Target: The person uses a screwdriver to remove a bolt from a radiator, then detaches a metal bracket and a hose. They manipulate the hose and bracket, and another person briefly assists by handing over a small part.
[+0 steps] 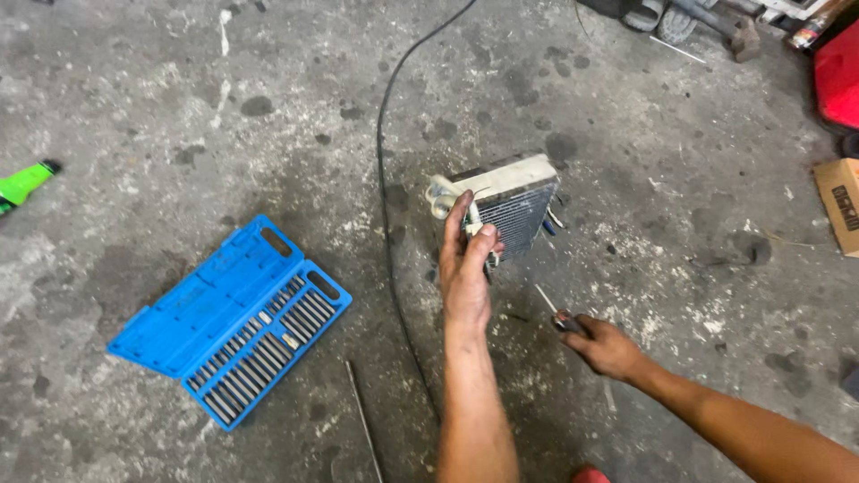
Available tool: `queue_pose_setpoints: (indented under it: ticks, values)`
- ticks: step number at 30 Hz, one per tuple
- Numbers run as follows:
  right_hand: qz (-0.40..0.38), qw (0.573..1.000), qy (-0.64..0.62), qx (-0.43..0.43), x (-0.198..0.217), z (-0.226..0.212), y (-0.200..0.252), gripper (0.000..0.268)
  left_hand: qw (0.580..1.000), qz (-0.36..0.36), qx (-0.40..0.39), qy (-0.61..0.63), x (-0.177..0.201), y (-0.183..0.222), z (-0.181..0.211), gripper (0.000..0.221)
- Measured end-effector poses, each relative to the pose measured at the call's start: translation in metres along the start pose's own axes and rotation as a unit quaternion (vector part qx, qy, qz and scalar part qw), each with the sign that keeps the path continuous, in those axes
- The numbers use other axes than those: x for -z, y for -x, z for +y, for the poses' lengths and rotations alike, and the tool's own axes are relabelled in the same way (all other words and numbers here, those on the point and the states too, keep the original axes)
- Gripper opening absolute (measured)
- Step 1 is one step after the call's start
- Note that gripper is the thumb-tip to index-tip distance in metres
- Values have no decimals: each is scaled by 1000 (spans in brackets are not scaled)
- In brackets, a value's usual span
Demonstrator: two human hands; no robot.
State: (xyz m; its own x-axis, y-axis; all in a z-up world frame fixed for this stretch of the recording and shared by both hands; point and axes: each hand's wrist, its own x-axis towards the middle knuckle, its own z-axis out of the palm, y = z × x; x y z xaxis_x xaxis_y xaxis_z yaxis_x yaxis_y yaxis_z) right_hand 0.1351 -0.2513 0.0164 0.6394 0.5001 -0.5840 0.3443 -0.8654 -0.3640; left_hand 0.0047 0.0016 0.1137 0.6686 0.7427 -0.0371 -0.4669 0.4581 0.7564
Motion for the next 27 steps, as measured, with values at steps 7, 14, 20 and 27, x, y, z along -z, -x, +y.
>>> queue_pose_setpoints:
  ticks: [7,14,20,27]
  values:
    - [-9,958,-286,-33,59,-35,53,63,999,6,-33,42,-35,-16,-23,78]
    - [63,956,-285,31,88,-62,75,64,996,-47,-44,63,-41,-17,-64,79]
    - [43,918,-389,57,69,-50,101,62,982,-178,-63,-17,-23,-9,-48,133]
    - [42,914,-397,69,69,-43,106,59,967,-229,-38,-107,-29,-6,-57,130]
